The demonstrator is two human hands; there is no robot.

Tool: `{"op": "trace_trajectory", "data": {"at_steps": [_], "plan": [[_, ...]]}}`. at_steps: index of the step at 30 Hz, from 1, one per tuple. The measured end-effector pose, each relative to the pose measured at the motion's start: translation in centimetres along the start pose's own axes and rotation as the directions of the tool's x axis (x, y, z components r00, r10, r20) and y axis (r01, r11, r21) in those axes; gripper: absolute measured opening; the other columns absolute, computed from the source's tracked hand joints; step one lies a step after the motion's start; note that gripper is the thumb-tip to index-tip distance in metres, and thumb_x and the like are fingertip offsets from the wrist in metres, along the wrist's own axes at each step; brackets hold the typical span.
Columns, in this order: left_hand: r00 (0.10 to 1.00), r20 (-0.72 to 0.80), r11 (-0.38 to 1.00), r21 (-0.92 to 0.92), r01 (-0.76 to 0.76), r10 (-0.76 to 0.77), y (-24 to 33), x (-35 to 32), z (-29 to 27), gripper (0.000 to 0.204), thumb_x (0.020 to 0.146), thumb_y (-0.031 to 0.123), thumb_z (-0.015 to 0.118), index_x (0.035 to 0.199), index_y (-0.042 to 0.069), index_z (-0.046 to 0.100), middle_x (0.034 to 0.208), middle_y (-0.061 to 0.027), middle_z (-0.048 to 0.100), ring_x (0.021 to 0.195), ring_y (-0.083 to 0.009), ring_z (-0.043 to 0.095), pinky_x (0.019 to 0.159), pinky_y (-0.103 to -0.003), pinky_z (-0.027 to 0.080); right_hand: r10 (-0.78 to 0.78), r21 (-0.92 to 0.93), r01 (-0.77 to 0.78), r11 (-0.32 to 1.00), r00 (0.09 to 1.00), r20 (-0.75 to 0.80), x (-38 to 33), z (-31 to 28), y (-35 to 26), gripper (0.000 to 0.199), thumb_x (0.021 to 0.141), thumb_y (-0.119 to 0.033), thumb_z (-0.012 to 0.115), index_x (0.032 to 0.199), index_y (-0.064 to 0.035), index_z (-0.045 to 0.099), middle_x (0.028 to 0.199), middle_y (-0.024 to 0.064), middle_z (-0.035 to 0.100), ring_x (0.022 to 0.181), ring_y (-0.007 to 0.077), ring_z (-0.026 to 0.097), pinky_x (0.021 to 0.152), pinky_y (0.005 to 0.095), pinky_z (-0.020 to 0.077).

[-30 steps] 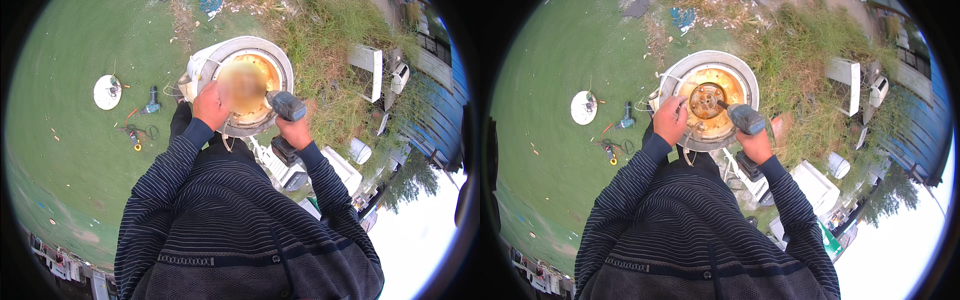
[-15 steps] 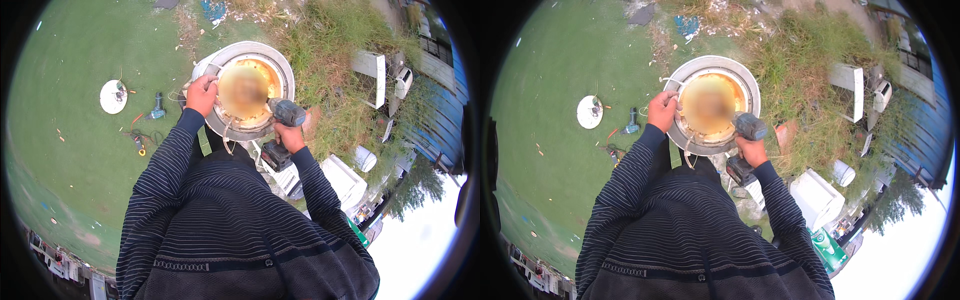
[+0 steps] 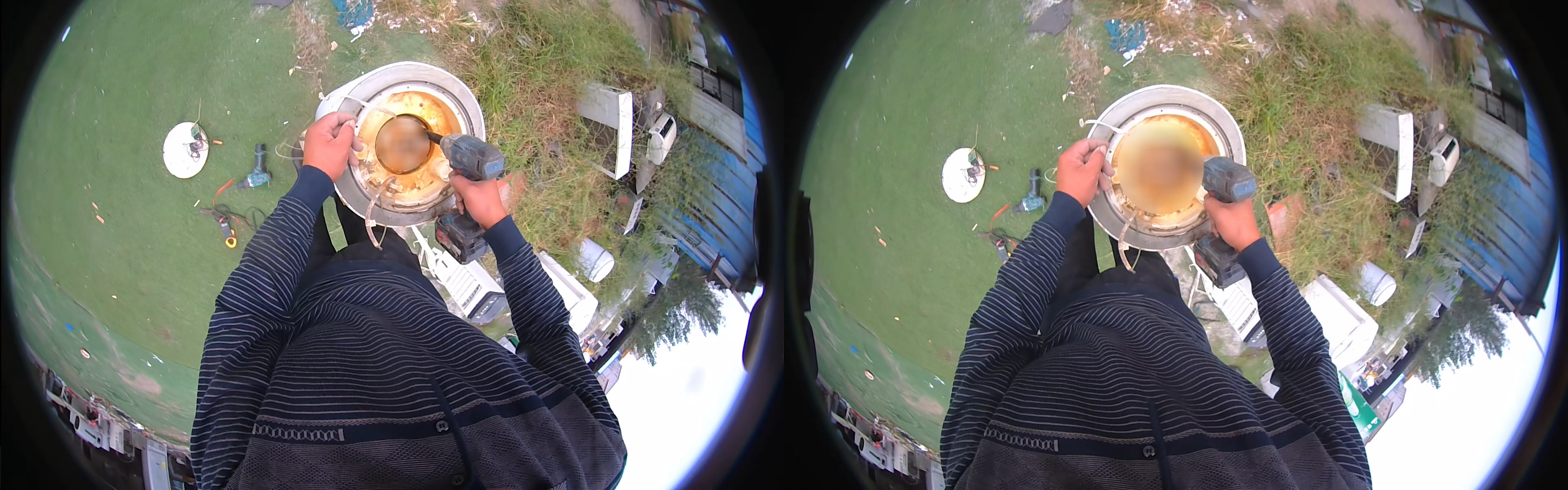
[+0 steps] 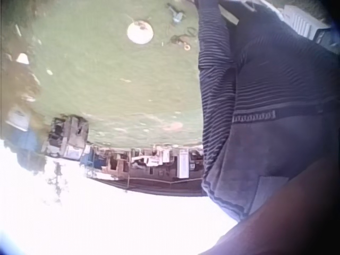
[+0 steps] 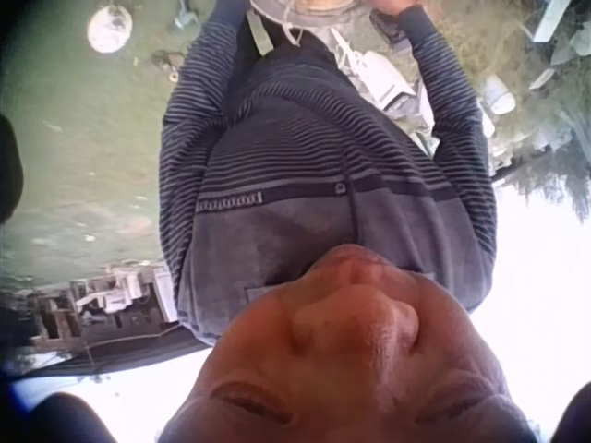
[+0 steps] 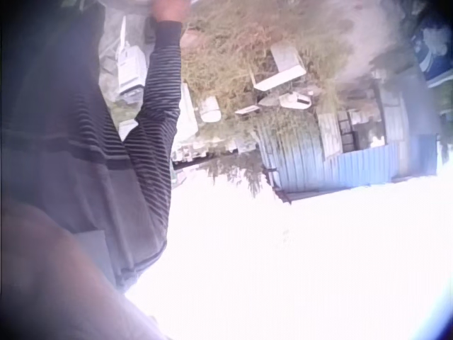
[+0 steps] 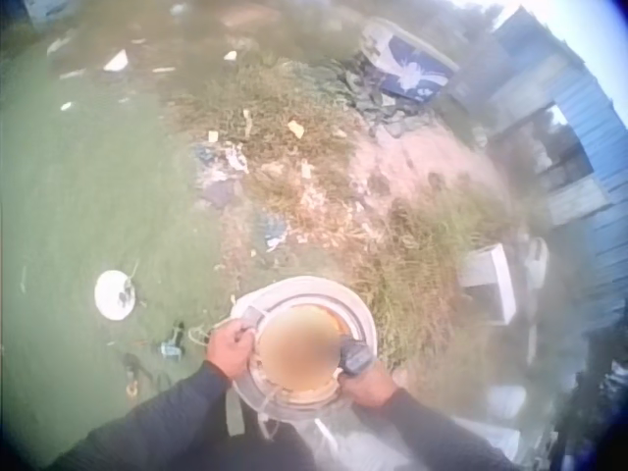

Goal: The person uses a power drill to remove screws and disassemble a white cylindrical appliance, likely a water heater. They extract internal copper coils and a circular metal plate, then use pliers to cut wires attached to the plate before placing it back into the cylinder.

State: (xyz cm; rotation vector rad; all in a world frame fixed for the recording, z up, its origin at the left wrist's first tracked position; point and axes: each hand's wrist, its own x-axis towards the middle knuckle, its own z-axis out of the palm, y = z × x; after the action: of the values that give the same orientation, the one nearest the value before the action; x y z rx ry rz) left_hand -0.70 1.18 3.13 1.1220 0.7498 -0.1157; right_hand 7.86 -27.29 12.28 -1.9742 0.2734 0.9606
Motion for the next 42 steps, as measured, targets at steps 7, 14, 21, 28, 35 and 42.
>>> {"op": "trace_trajectory", "data": {"at_steps": [7,14,21,28,35,42], "plan": [[0.997,-0.030,0.996,-0.054,-0.068,0.066,-1.1,0.1,0.5,0.018,0.102,0.012,0.058,0.112,0.001,0.067,0.070,-0.0054,0.068,0.045,-0.0091,0.055,0.043,-0.025,0.039,-0.304,-0.632,0.314,0.709,0.944,0.129,2.1,-0.1,-2.6,0.035,0.083,-0.014,0.063,0.117,-0.0023,0.066,0.109,0.0237,0.071,0.105,0.0425,0.066,0.091,0.0439,0.0531],[0.998,-0.009,0.998,-0.005,-0.058,0.058,-0.3,0.3,0.7,0.018,0.102,0.012,0.056,0.109,-0.002,0.066,0.070,-0.0068,0.068,0.045,-0.0107,0.057,0.043,-0.026,0.041,-0.242,-0.526,0.269,0.807,0.963,0.121,2.1,-0.4,-2.8,0.041,0.085,-0.014,0.062,0.124,-0.0048,0.065,0.116,0.0187,0.072,0.110,0.0374,0.066,0.097,0.0403,0.0514],[1.000,-0.009,0.998,-0.049,-0.025,0.025,-0.5,0.4,0.5,0.018,0.102,0.011,0.057,0.109,-0.002,0.066,0.070,-0.0081,0.068,0.045,-0.0121,0.057,0.043,-0.027,0.042,-0.258,-0.527,0.280,0.802,0.959,0.117,1.3,0.1,-3.2,0.045,0.085,-0.013,0.061,0.129,-0.0042,0.063,0.122,0.0176,0.070,0.115,0.0339,0.066,0.101,0.0384,0.0494],[0.998,-0.022,0.998,-0.014,-0.056,0.056,-0.3,0.2,0.6,0.017,0.102,0.011,0.057,0.108,-0.002,0.065,0.069,-0.0081,0.068,0.045,-0.0125,0.057,0.044,-0.028,0.044,-0.212,-0.503,0.219,0.836,0.975,0.072,0.2,0.7,-3.5,0.042,0.086,-0.014,0.061,0.127,-0.0035,0.065,0.121,0.0170,0.071,0.112,0.0321,0.067,0.099,0.0371,0.0501],[0.998,-0.031,0.998,-0.016,-0.055,0.054,-0.3,0.3,0.6,0.017,0.102,0.011,0.057,0.108,-0.003,0.065,0.069,-0.0083,0.068,0.044,-0.0126,0.057,0.043,-0.028,0.045,-0.269,-0.217,0.260,0.941,0.963,-0.013,-1.5,1.1,-2.1,0.026,0.088,-0.005,0.063,0.114,-0.0004,0.062,0.088,0.0055,0.066,0.066,0.0131,0.057,0.060,0.0302,0.0447],[0.997,-0.024,0.997,0.014,-0.070,0.071,-0.7,0.2,0.6,0.017,0.102,0.011,0.056,0.109,-0.002,0.065,0.070,-0.0080,0.068,0.044,-0.0128,0.058,0.043,-0.028,0.045,0.033,0.099,-0.033,0.995,0.999,0.002,-4.1,0.6,0.3,0.012,0.088,-0.005,0.066,0.098,-0.0025,0.060,0.063,0.0041,0.057,0.042,0.0129,0.048,0.038,0.0313,0.0372]]}}
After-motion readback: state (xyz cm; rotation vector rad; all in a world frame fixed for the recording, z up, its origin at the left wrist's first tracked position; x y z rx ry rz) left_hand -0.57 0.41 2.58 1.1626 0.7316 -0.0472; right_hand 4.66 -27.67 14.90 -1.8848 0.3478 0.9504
